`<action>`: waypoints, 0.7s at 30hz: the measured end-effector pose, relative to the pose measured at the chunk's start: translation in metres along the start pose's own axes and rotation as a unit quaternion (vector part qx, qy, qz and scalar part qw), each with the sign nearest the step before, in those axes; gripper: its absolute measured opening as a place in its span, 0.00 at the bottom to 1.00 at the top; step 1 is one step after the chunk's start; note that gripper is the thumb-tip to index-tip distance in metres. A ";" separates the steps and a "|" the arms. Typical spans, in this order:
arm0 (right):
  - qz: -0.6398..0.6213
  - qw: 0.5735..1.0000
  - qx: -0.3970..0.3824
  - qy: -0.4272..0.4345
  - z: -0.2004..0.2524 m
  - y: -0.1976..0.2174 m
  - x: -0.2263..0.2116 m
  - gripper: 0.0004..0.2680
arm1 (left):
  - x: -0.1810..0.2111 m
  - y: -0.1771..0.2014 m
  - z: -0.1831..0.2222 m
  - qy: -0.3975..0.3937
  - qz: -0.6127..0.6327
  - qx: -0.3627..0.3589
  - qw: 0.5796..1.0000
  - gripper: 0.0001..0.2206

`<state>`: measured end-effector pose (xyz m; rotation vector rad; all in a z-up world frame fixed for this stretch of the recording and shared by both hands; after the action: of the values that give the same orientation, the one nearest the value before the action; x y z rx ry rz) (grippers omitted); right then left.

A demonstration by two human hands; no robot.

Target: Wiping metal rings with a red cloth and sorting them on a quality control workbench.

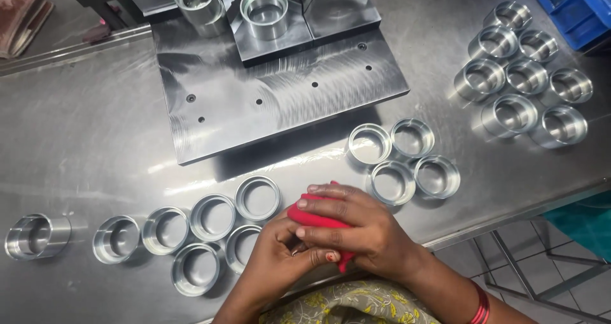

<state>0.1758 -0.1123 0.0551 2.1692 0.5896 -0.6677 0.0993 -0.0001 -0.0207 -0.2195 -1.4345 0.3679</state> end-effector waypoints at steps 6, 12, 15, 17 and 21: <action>-0.390 0.867 0.035 -0.307 0.052 -0.031 0.086 0.18 | 0.010 0.004 0.003 -0.068 -0.171 0.003 0.983 0.13; -0.615 0.647 0.094 -0.440 0.076 -0.018 0.077 0.23 | 0.016 0.022 0.004 -0.117 -0.037 -0.021 0.992 0.16; -0.536 0.775 0.116 -0.316 0.073 0.011 0.072 0.23 | 0.029 0.020 0.000 -0.121 -0.071 -0.012 0.990 0.22; -0.506 0.799 0.115 -0.305 0.072 0.016 0.075 0.22 | 0.029 0.020 -0.002 -0.134 -0.111 0.001 0.985 0.24; -0.423 0.858 0.104 -0.272 0.057 0.015 0.059 0.19 | 0.023 0.016 -0.001 -0.131 -0.160 0.037 0.978 0.34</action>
<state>0.2141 -0.1543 -0.0064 1.6875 1.1940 -1.8076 0.1005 0.0234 -0.0052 0.1261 -1.6806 0.1881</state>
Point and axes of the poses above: each hand's wrist, its own z-axis away from the middle knuckle, its own y-axis out of the back of the hand, x = y × z, the point moved 6 cm from there along -z, towards the middle knuckle, and after that the axes turned 4 degrees about -z, right-handed, at the moved point
